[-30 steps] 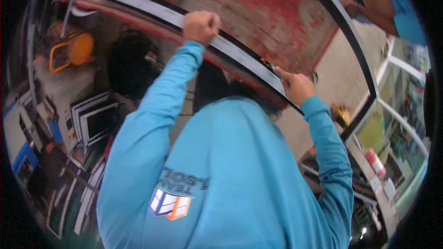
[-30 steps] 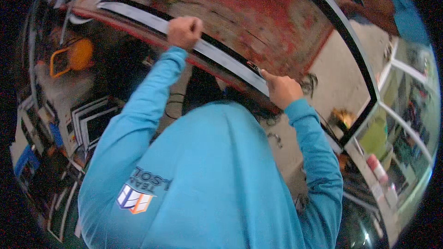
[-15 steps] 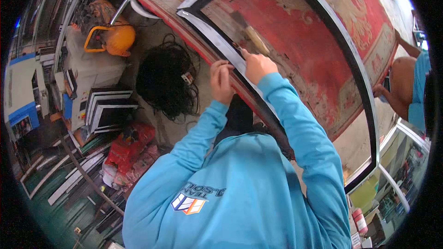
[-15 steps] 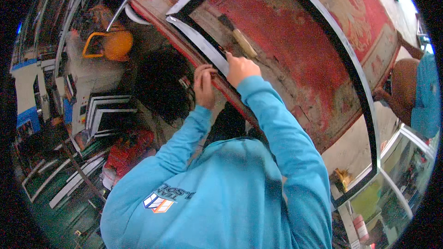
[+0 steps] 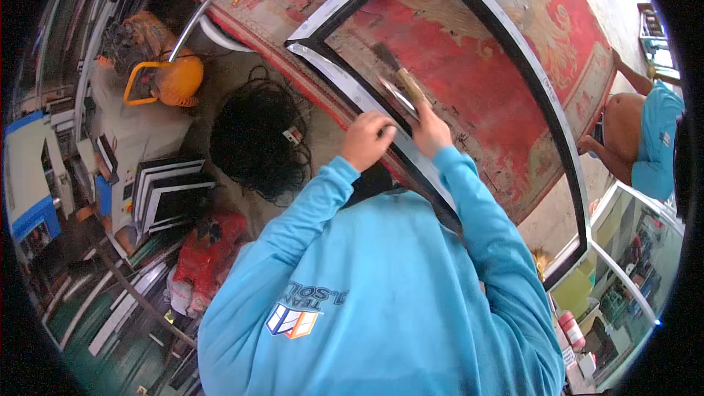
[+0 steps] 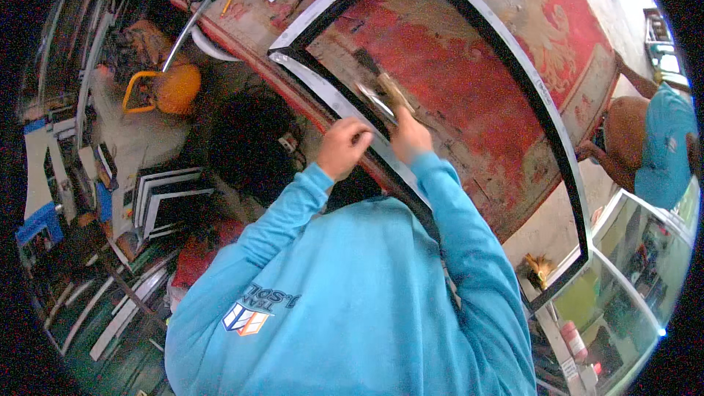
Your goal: Assembling and securing the rubber seal and glass into a metal window or door frame using tools and manual pressure.
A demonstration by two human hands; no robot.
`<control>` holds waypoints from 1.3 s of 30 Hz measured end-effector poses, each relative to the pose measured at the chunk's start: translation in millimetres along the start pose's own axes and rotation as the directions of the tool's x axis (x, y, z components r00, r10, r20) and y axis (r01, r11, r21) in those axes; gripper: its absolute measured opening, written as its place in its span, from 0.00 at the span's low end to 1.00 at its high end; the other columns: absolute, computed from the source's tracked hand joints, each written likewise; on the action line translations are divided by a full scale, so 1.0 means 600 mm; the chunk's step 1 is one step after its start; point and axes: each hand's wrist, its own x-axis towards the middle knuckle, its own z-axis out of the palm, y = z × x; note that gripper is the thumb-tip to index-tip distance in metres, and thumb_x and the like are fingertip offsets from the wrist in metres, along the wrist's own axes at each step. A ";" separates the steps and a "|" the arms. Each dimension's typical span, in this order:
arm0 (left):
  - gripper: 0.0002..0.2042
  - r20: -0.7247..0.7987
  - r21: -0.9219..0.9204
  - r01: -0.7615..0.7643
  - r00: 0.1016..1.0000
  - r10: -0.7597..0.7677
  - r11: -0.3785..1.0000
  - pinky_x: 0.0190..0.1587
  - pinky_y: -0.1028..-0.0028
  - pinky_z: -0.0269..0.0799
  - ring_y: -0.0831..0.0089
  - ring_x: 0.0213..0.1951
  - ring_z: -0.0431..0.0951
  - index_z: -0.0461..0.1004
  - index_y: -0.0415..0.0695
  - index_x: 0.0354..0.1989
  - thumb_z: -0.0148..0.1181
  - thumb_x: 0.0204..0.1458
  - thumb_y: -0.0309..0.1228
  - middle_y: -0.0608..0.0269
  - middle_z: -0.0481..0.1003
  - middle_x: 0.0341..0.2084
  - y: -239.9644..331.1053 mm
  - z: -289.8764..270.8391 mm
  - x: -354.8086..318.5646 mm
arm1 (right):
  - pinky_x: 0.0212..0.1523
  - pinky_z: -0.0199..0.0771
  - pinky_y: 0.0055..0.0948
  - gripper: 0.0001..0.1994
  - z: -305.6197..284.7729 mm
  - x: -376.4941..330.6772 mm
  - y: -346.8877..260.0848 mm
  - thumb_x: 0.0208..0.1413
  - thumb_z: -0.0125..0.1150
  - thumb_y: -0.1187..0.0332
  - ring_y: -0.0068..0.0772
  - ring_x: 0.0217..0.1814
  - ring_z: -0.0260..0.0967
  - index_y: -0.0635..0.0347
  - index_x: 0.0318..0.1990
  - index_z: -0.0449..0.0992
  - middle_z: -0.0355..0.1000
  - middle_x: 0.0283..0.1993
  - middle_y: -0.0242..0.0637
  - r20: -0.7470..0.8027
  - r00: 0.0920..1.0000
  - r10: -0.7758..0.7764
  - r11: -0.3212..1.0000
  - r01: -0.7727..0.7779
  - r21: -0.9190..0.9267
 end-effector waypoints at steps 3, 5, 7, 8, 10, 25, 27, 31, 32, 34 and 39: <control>0.09 0.184 0.013 -0.158 0.971 0.153 0.987 0.52 0.58 0.72 0.54 0.46 0.76 0.80 0.42 0.37 0.64 0.54 0.33 0.55 0.78 0.38 0.014 0.065 0.041 | 0.46 0.70 0.60 0.18 -0.042 -0.138 0.122 0.54 0.60 0.70 0.68 0.48 0.72 0.55 0.52 0.66 0.76 0.41 0.57 -0.019 0.978 0.210 0.974 -0.211 -0.088; 0.08 0.403 0.119 -0.150 0.911 0.091 0.981 0.50 0.56 0.74 0.53 0.45 0.77 0.82 0.46 0.36 0.64 0.52 0.35 0.56 0.76 0.38 0.022 0.109 0.062 | 0.43 0.71 0.56 0.14 -0.074 -0.224 0.186 0.53 0.64 0.65 0.65 0.45 0.73 0.53 0.47 0.73 0.77 0.38 0.54 -0.077 0.956 0.283 0.950 -0.291 -0.113; 0.07 0.577 0.217 -0.150 0.816 -0.003 0.965 0.49 0.54 0.76 0.52 0.46 0.79 0.83 0.50 0.36 0.64 0.51 0.33 0.56 0.79 0.38 0.023 0.149 0.082 | 0.44 0.72 0.55 0.12 -0.094 -0.290 0.238 0.52 0.67 0.63 0.65 0.45 0.72 0.55 0.42 0.77 0.76 0.38 0.53 -0.043 0.915 0.402 0.902 -0.404 -0.150; 0.07 0.644 0.293 -0.188 0.764 -0.048 0.937 0.49 0.54 0.76 0.52 0.46 0.80 0.84 0.50 0.36 0.64 0.50 0.33 0.56 0.80 0.38 0.023 0.167 0.092 | 0.45 0.72 0.54 0.12 -0.096 -0.315 0.258 0.51 0.69 0.63 0.64 0.45 0.72 0.57 0.41 0.78 0.76 0.40 0.53 0.003 0.862 0.507 0.852 -0.500 -0.158; 0.07 0.752 0.437 -0.278 0.634 -0.179 0.855 0.48 0.53 0.77 0.52 0.46 0.81 0.84 0.51 0.36 0.65 0.49 0.33 0.55 0.82 0.39 0.019 0.193 0.109 | 0.47 0.72 0.53 0.13 -0.090 -0.346 0.292 0.50 0.70 0.64 0.63 0.47 0.72 0.59 0.40 0.78 0.75 0.43 0.53 -0.025 0.898 0.440 0.885 -0.439 -0.156; 0.12 0.784 0.543 -0.453 0.576 -0.233 0.707 0.47 0.55 0.78 0.54 0.46 0.82 0.84 0.55 0.40 0.66 0.52 0.46 0.57 0.83 0.39 0.017 0.157 0.146 | 0.53 0.73 0.50 0.16 -0.052 -0.331 0.315 0.47 0.67 0.71 0.56 0.55 0.72 0.58 0.46 0.79 0.75 0.52 0.46 -0.064 0.940 0.336 0.938 -0.340 -0.072; 0.14 0.751 0.549 -0.442 0.633 -0.187 0.709 0.45 0.54 0.77 0.54 0.45 0.82 0.84 0.55 0.39 0.67 0.52 0.48 0.57 0.82 0.38 0.009 0.143 0.145 | 0.52 0.73 0.50 0.14 -0.059 -0.329 0.298 0.49 0.67 0.69 0.56 0.53 0.72 0.56 0.45 0.80 0.76 0.49 0.46 -0.070 0.928 0.367 0.928 -0.370 -0.045; 0.15 0.576 0.594 -0.339 0.812 -0.092 0.729 0.44 0.53 0.75 0.51 0.43 0.79 0.82 0.49 0.37 0.64 0.53 0.47 0.55 0.80 0.36 -0.009 0.089 0.147 | 0.50 0.74 0.50 0.13 -0.087 -0.379 0.295 0.50 0.65 0.67 0.57 0.48 0.74 0.55 0.44 0.81 0.78 0.43 0.46 -0.122 0.814 0.568 0.823 -0.558 0.108; 0.14 0.497 0.568 -0.338 0.868 0.015 0.751 0.47 0.55 0.74 0.53 0.44 0.78 0.83 0.50 0.38 0.64 0.53 0.46 0.59 0.80 0.37 -0.014 0.070 0.142 | 0.50 0.74 0.49 0.13 -0.090 -0.396 0.303 0.50 0.64 0.67 0.57 0.48 0.75 0.54 0.44 0.81 0.79 0.43 0.46 -0.162 0.800 0.578 0.815 -0.554 0.170; 0.11 0.293 0.567 -0.232 0.954 0.070 0.790 0.55 0.51 0.69 0.55 0.53 0.73 0.83 0.53 0.39 0.67 0.49 0.41 0.62 0.77 0.48 -0.031 0.034 0.133 | 0.56 0.74 0.47 0.17 -0.112 -0.460 0.347 0.53 0.62 0.63 0.55 0.51 0.75 0.45 0.52 0.82 0.80 0.44 0.44 -0.217 0.715 0.664 0.748 -0.639 0.180; 0.30 -0.267 0.585 0.335 0.940 -0.215 0.739 0.65 0.54 0.63 0.47 0.62 0.66 0.75 0.46 0.56 0.74 0.43 0.42 0.43 0.69 0.58 -0.124 -0.035 0.108 | 0.56 0.72 0.54 0.20 -0.147 -0.668 0.532 0.51 0.61 0.70 0.57 0.57 0.70 0.49 0.53 0.80 0.71 0.58 0.49 -0.304 0.523 0.797 0.555 -0.831 0.026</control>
